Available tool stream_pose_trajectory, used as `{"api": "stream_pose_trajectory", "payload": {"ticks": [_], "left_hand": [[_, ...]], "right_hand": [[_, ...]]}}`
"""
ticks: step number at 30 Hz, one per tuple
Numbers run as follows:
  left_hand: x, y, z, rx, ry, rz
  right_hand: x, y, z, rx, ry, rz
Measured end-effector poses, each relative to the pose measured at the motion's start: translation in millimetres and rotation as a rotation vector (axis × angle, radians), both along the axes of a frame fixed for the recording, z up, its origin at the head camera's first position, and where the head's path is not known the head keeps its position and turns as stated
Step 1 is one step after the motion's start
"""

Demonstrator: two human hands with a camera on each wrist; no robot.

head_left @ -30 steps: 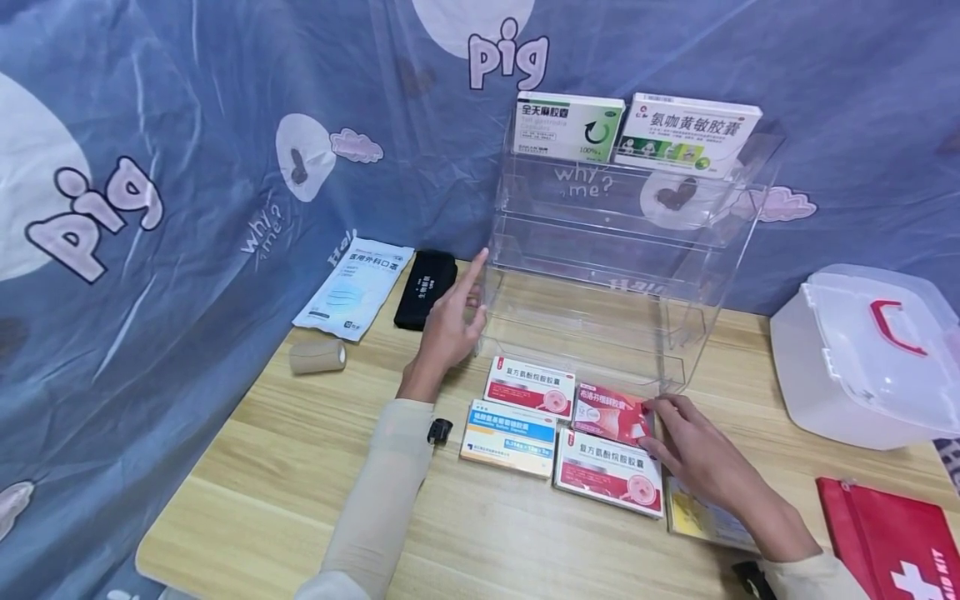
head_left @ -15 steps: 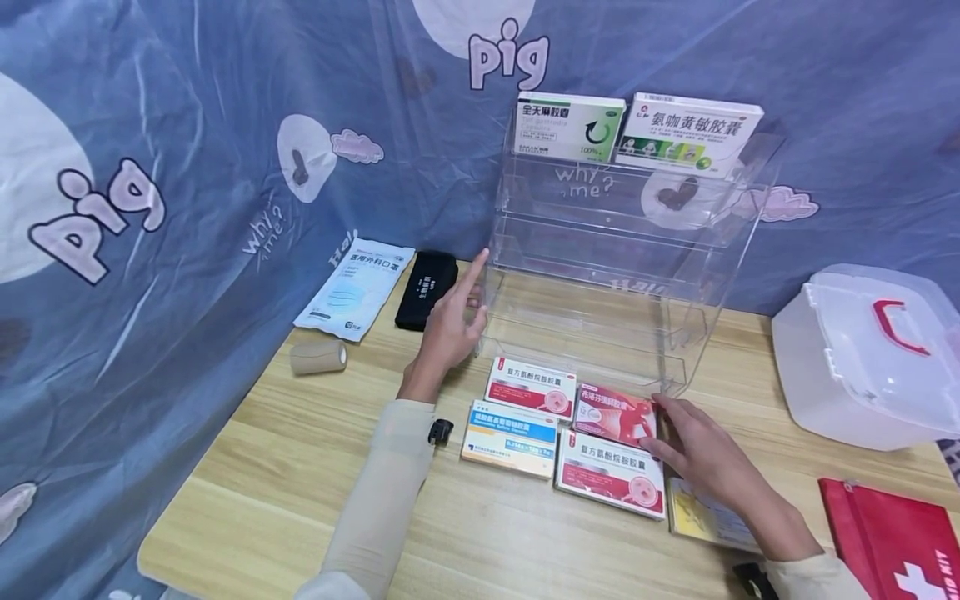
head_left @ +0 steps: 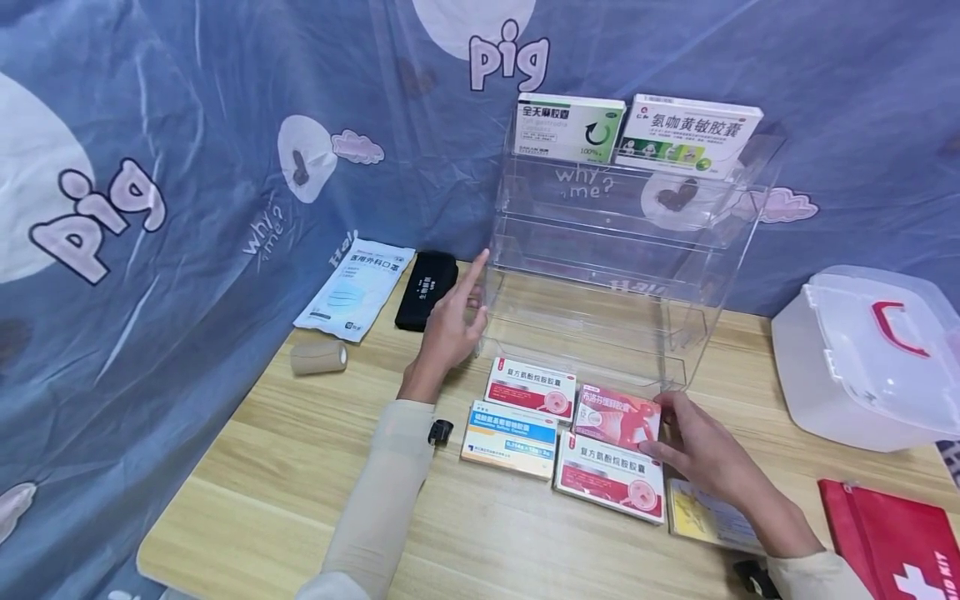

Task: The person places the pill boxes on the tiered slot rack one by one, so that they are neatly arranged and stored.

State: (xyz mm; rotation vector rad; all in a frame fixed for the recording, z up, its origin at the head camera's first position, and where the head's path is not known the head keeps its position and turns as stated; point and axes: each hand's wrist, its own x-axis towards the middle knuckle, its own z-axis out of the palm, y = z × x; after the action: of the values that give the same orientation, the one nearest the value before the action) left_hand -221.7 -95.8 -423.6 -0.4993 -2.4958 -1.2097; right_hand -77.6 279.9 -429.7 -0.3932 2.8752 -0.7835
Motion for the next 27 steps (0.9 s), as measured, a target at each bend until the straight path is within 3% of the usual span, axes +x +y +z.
{"api": "stream_pose_trajectory", "payload": {"ticks": [9,15,27], "left_hand": [[-1.3,1.2,-1.4,0.007,0.006,-0.004],[-2.1,2.1,-1.0,0.005,0.005,-0.006],[-0.3,0.3,-0.7,0.002,0.008,-0.005]], "right_hand": [[1.6,1.0,-1.6,-0.166,-0.103,0.007],[1.3,1.7,-1.8,-0.215,-0.133,-0.001],[1.2,4.9,3.1,-0.213,0.001,-0.005]]}}
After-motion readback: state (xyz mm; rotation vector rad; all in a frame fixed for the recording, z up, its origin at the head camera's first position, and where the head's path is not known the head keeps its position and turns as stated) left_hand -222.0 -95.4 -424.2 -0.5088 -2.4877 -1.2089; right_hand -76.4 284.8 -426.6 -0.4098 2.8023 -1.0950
